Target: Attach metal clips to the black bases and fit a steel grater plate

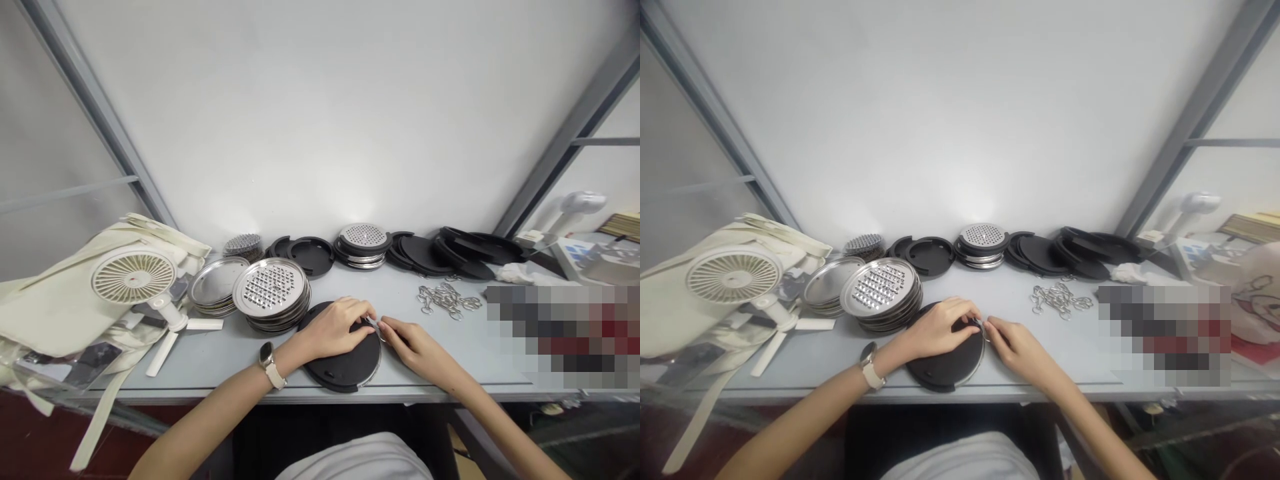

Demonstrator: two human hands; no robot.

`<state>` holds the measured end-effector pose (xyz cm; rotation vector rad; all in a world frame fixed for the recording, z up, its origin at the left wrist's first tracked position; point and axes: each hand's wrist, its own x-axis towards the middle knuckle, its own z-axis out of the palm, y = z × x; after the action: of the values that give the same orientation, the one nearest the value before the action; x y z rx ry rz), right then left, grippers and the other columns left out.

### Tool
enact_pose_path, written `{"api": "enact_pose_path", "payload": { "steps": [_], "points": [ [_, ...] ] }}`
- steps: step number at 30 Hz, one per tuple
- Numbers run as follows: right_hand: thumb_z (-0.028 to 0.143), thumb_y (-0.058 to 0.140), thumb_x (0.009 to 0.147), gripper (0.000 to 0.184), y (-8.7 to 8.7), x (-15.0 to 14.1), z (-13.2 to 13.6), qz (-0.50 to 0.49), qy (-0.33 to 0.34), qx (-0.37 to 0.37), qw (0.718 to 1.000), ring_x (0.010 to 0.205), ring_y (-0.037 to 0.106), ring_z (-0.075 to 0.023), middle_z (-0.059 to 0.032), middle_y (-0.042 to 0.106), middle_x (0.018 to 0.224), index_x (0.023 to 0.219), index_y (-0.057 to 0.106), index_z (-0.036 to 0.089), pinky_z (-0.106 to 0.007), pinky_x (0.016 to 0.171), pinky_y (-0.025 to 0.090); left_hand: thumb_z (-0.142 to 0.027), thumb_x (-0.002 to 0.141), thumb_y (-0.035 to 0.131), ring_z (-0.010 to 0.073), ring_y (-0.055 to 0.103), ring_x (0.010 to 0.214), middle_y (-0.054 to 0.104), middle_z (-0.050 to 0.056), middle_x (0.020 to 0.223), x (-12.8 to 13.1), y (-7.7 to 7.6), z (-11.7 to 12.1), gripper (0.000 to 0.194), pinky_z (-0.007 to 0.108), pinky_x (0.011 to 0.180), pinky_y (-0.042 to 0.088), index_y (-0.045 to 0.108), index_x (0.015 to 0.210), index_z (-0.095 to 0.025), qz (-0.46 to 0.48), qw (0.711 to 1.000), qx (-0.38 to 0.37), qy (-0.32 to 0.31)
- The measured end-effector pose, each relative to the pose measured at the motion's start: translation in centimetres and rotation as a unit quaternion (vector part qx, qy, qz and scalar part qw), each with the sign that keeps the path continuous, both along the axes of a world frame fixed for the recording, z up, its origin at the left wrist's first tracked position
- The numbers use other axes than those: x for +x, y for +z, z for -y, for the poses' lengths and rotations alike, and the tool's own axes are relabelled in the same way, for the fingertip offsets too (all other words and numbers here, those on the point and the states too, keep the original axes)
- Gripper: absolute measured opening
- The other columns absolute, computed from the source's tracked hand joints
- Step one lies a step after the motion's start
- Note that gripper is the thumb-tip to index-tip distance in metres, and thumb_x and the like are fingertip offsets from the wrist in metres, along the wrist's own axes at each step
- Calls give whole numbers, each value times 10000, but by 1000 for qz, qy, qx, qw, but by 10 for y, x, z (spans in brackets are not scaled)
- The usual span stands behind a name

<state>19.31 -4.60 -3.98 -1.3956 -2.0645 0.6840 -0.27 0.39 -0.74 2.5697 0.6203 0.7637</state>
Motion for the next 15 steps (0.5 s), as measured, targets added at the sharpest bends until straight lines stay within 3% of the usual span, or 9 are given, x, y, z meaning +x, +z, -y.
{"api": "enact_pose_path", "payload": {
  "steps": [15],
  "points": [
    [378,268,992,356,-1,1,-1,20,8,7,1000,554,451,-143,36,452,609,695,385,221,-258,588,346,-214,852,597,156,575,832,615,23,905,1,1,0,115,271,805,443,556,956,-185,-3,1000,-5,11]
  ]
}}
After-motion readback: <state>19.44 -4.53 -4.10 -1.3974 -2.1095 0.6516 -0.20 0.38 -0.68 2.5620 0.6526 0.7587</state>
